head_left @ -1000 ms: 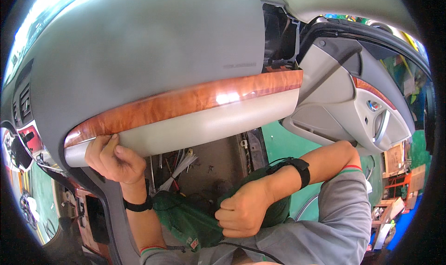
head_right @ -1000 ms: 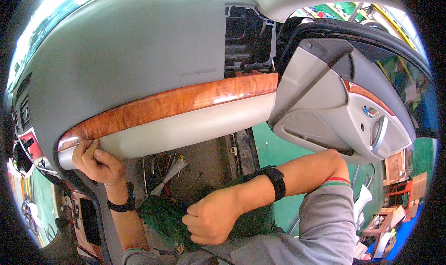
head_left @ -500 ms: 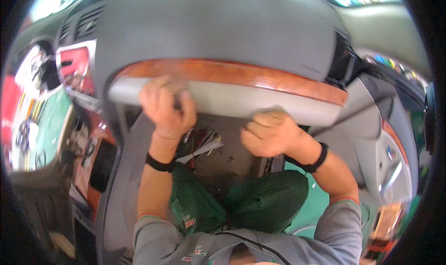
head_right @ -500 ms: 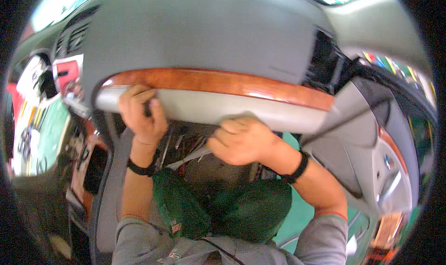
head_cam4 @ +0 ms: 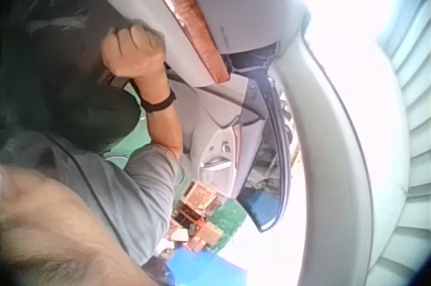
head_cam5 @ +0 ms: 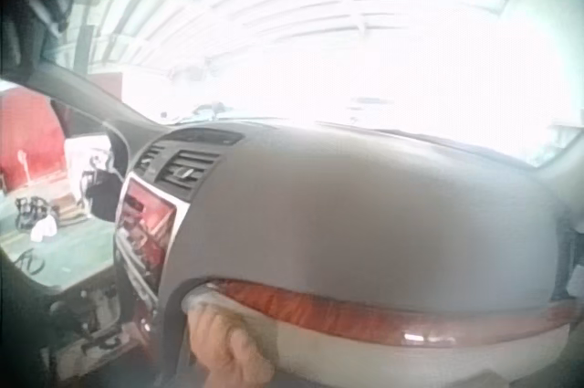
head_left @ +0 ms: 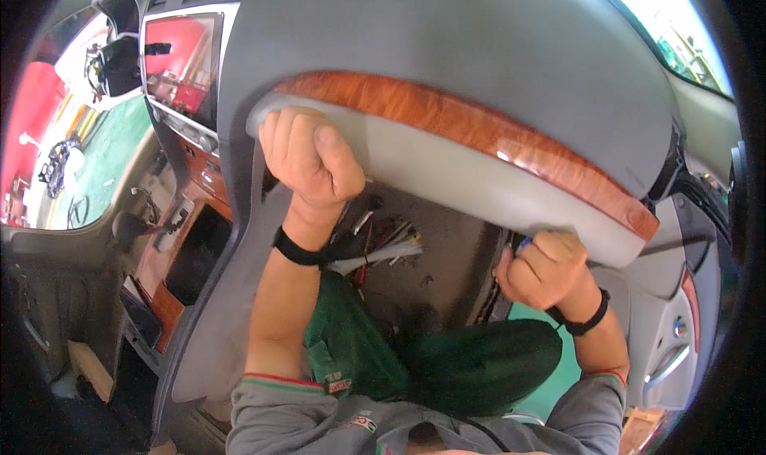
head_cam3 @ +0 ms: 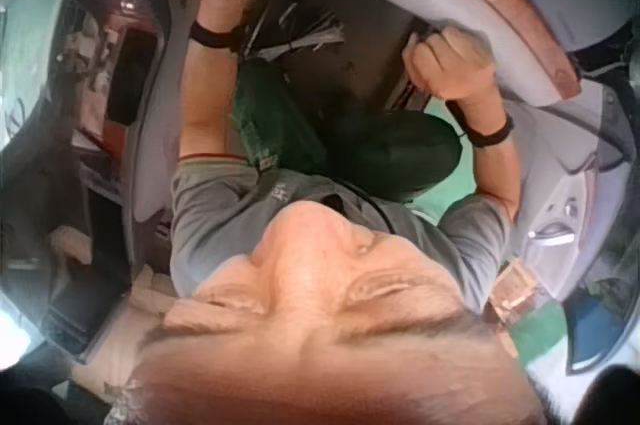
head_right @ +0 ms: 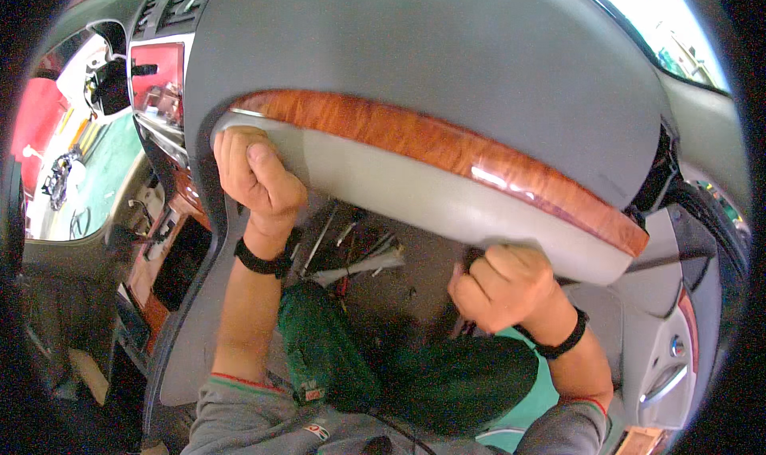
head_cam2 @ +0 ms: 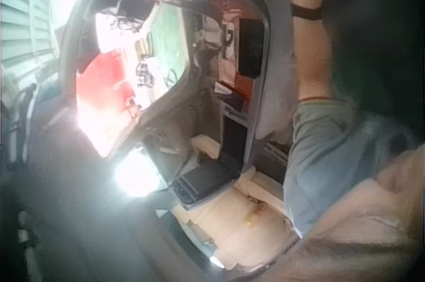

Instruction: The person manipulates wires and connectors under a car dashboard and then aligns and presses a large plastic dashboard trim component into place.

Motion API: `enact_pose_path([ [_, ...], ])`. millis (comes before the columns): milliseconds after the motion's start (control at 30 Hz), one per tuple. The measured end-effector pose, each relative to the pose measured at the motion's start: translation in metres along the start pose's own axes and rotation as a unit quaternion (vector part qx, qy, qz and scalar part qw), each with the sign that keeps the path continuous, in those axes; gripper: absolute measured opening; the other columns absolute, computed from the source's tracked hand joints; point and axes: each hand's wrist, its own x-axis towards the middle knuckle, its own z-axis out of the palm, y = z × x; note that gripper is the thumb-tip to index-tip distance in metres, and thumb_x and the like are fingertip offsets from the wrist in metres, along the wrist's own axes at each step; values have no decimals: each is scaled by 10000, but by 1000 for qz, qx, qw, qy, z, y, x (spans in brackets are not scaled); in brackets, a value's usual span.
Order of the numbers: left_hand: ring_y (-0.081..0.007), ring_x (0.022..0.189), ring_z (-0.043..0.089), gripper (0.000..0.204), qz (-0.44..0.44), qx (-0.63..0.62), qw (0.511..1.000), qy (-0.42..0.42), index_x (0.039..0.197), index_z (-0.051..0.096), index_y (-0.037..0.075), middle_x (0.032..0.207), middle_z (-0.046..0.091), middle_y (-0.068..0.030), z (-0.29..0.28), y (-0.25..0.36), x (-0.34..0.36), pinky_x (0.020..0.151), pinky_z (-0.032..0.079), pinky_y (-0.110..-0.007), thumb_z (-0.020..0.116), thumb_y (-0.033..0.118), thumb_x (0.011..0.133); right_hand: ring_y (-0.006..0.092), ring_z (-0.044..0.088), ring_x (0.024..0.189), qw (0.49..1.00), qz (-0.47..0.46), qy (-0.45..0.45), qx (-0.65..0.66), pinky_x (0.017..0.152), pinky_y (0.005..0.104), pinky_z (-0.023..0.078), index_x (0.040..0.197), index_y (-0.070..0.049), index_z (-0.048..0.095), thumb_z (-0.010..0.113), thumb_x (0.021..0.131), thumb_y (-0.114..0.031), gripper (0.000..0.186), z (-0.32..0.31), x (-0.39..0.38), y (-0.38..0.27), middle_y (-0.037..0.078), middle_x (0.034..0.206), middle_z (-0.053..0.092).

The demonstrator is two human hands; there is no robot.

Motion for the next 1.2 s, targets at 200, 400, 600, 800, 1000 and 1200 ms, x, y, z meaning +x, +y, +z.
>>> enact_pose_path([
  [200, -328, 632, 430, 189, 44, -13, 999, 26, 647, 427, 74, 682, 443, -129, 33, -6, 18, 606, 326, -422, 546, 107, 790, 159, 357, 452, 999, 22, 26, -23, 379, 292, 279, 534, -132, 349, 704, 604, -9, 382, 1, 3, -2, -8, 518, 337],
  [400, -352, 746, 511, 66, -8, -73, 997, -19, 799, 573, 32, 765, 537, -141, 6, 12, 4, 721, 395, -425, 601, 73, 844, 170, 450, 513, 999, 44, -24, 12, 427, 313, 375, 582, -134, 419, 717, 659, -55, 317, -8, -10, -5, -2, 589, 432],
  [600, -146, 703, 485, 247, -272, -229, 920, -164, 851, 592, 3, 780, 542, -47, -9, 51, -38, 659, 413, -300, 560, 203, 993, 211, 525, 613, 970, 218, 24, -106, 541, 332, 445, 660, -124, 507, 758, 674, -104, 252, -57, -75, -16, 17, 667, 528],
  [800, -127, 599, 488, 534, -491, -275, 804, -192, 720, 578, 23, 661, 572, -36, -1, 62, -31, 568, 375, -271, 516, 474, 998, 397, 566, 1057, 827, 537, 98, -136, 936, 451, 456, 1254, 32, 457, 837, 716, -338, 755, -86, -132, -17, 238, 1168, 565],
  [1000, -201, 934, 600, 588, -586, -422, 666, -186, 1286, 504, 11, 1057, 630, -97, 8, 58, -40, 775, 444, -320, 509, 516, 985, 380, 506, 1261, 733, 647, 194, 83, 1058, 436, 396, 1404, 89, 332, 714, 847, -448, 863, -60, -149, 8, 303, 1323, 514],
  [1200, -197, 966, 602, 576, -549, -473, 661, -192, 1306, 506, 52, 1110, 633, -73, 1, 39, -41, 785, 455, -323, 494, 530, 984, 322, 547, 1206, 710, 605, 331, 141, 1019, 393, 423, 1433, 96, 304, 712, 845, -464, 908, -32, -143, 36, 285, 1273, 551],
])
